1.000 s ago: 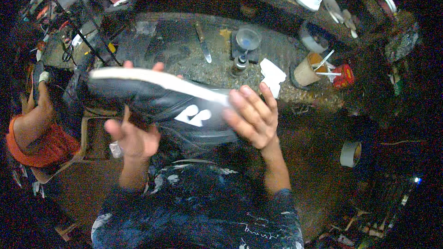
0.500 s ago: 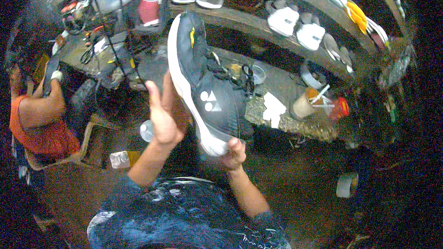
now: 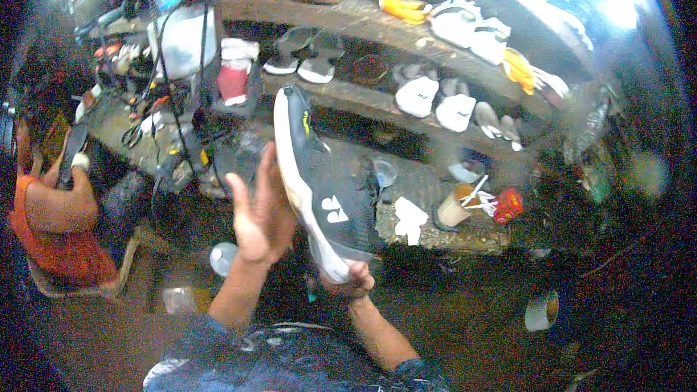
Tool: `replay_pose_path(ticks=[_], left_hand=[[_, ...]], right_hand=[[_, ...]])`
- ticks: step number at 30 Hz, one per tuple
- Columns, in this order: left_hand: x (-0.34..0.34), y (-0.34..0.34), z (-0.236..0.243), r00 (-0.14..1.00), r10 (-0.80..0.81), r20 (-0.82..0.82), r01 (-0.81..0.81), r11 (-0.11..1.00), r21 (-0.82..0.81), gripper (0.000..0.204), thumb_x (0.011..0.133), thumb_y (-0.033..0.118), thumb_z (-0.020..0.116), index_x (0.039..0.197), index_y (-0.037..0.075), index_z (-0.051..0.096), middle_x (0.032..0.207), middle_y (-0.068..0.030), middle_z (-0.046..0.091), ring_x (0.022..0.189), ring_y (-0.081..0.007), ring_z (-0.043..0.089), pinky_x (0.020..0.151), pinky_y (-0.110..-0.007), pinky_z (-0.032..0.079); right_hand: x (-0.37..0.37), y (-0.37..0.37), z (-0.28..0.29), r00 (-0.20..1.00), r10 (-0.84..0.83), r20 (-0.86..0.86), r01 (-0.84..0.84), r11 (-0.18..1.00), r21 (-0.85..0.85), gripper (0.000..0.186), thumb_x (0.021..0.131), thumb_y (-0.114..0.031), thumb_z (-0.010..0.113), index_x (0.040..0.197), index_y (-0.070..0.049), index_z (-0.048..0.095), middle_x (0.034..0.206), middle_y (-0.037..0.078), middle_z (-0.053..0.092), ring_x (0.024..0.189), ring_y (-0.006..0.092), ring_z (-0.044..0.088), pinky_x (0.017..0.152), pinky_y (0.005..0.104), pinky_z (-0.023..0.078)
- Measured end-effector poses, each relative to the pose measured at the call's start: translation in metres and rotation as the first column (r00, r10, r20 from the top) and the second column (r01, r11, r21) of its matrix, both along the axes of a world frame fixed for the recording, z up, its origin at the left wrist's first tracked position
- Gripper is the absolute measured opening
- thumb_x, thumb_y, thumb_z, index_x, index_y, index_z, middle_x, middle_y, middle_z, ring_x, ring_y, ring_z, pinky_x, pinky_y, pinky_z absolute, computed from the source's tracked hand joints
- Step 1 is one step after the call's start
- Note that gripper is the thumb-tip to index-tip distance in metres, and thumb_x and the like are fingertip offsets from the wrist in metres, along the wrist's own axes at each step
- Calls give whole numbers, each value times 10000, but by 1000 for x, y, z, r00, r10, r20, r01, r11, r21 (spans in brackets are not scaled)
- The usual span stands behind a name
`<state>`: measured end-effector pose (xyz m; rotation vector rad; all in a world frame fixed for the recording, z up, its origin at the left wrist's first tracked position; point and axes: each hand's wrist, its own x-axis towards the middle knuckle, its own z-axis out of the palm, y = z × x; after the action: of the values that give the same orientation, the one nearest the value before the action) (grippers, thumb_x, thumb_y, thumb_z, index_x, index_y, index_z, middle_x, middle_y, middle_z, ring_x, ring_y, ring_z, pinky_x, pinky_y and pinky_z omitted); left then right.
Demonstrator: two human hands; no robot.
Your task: The person applies glue to the sole of a black and white sneaker using a brush, then presses the sole to the upper. They repeat the process on the other shoe, applying glue and pressing the parts together.
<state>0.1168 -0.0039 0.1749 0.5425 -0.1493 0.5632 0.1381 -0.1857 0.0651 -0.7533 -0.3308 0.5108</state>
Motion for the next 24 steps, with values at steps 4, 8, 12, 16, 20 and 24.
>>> replay_pose_path(ticks=[4,8,12,16,20,24], left_hand=[[-7,41,-25,870,474,-138,-393,834,387,645,1205,503,364,1539,-23,533,1507,-208,626,1397,-326,609,1261,-515,419],[-39,34,-108,833,329,-444,-134,900,416,818,1197,605,264,1252,-29,779,1138,-139,808,991,-196,697,936,-338,525],[-68,19,-188,729,509,-459,172,512,841,313,1101,272,611,1182,61,827,1198,-146,822,1185,-318,719,1071,-413,509],[-93,13,-231,760,648,46,162,-259,952,233,1047,194,700,1249,100,767,1337,-110,764,1382,-324,630,1198,-509,430],[-84,11,-259,864,501,-48,94,-67,993,223,1031,169,709,1244,121,754,1321,-90,758,1363,-341,632,1193,-553,413],[-72,18,-273,823,552,-135,157,7,988,137,1054,136,676,1155,99,762,1197,-101,781,1194,-343,697,1112,-531,464]], right_hand=[[13,16,44,995,-71,73,59,987,153,1207,834,-741,786,1608,92,382,1648,194,455,1541,358,411,1333,496,225],[32,16,51,924,-364,118,336,920,203,782,929,-650,756,1277,38,626,1176,109,690,1084,253,639,944,391,467],[53,19,50,201,-562,803,899,431,76,447,1033,-469,682,1122,-31,675,1032,95,713,983,214,676,883,374,522],[65,30,59,749,-493,442,477,865,156,433,1001,-304,785,1304,-31,639,1055,119,715,963,247,690,875,409,542],[67,40,56,137,-439,888,889,449,85,520,1067,-484,618,1121,23,723,1033,107,739,940,244,700,859,394,529],[63,43,47,655,-484,580,665,733,-140,628,1052,-555,573,1078,47,753,1055,129,757,987,243,704,882,397,533]])
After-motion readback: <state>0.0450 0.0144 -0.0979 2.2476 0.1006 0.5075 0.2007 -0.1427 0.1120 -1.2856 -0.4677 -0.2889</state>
